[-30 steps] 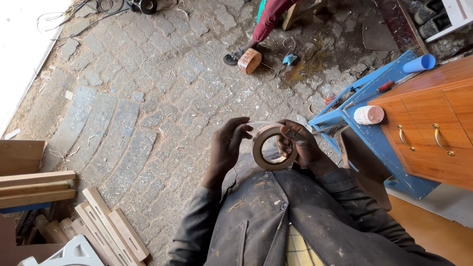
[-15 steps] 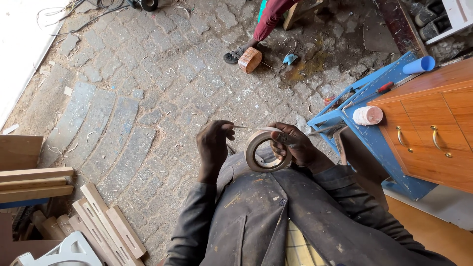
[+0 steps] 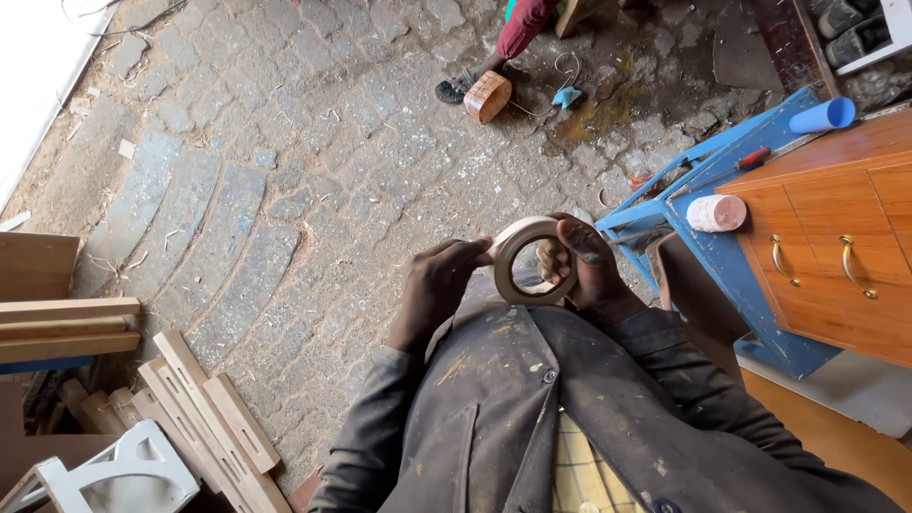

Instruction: Applying edge banding to a wooden cabinet and measuring dimensions with a tape measure

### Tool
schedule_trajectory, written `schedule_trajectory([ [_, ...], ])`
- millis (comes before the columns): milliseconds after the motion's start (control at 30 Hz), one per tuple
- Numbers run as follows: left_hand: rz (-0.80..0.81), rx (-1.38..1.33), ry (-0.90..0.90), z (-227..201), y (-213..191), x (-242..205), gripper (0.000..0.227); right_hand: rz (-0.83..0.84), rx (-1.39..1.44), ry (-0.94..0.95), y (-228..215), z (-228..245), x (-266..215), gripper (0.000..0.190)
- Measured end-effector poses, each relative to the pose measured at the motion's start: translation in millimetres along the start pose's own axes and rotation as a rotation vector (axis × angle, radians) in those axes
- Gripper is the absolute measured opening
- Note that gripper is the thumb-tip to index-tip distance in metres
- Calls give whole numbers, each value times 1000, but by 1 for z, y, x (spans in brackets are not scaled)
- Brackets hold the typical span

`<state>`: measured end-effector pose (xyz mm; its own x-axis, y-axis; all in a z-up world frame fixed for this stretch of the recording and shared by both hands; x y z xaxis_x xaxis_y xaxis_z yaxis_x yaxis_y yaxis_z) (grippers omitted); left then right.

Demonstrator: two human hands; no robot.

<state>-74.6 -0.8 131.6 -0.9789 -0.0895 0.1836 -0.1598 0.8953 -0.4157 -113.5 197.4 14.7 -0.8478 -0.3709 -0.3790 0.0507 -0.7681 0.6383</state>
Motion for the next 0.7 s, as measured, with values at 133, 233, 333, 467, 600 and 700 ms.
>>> schedule_trajectory([
  [133, 0, -92, 41, -5, 1, 2, 13, -12, 0, 4, 4, 4, -1, 39],
  [233, 30, -39, 36, -8, 3, 3, 10, -29, 32, 11, -5, -1, 1, 45],
  [333, 67, -64, 31, -9, 8, 2, 10, -28, 29, -4, -12, -2, 1, 46],
  [467, 138, -49, 48, -17, 11, 0, 12, -36, 66, -16, -24, -6, 2, 48],
  [600, 230, -85, -35, -21, 18, 4, 16, -131, 90, 0, -67, -37, 7, 51],
  [700, 276, -118, -43, -20, 24, 6, 19, -144, 78, -27, -67, -30, 7, 48],
])
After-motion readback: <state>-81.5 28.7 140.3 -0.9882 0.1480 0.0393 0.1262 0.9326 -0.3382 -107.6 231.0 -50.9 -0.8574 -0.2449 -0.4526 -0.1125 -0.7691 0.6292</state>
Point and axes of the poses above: each hand's wrist, its own x-axis towards the middle knuckle, its own y-axis out of the palm, z = x × y, the point moved 10 cm from there along x, towards the middle knuckle, and after that the axes turned 3 degrees about -z, right-handed, at the moved point
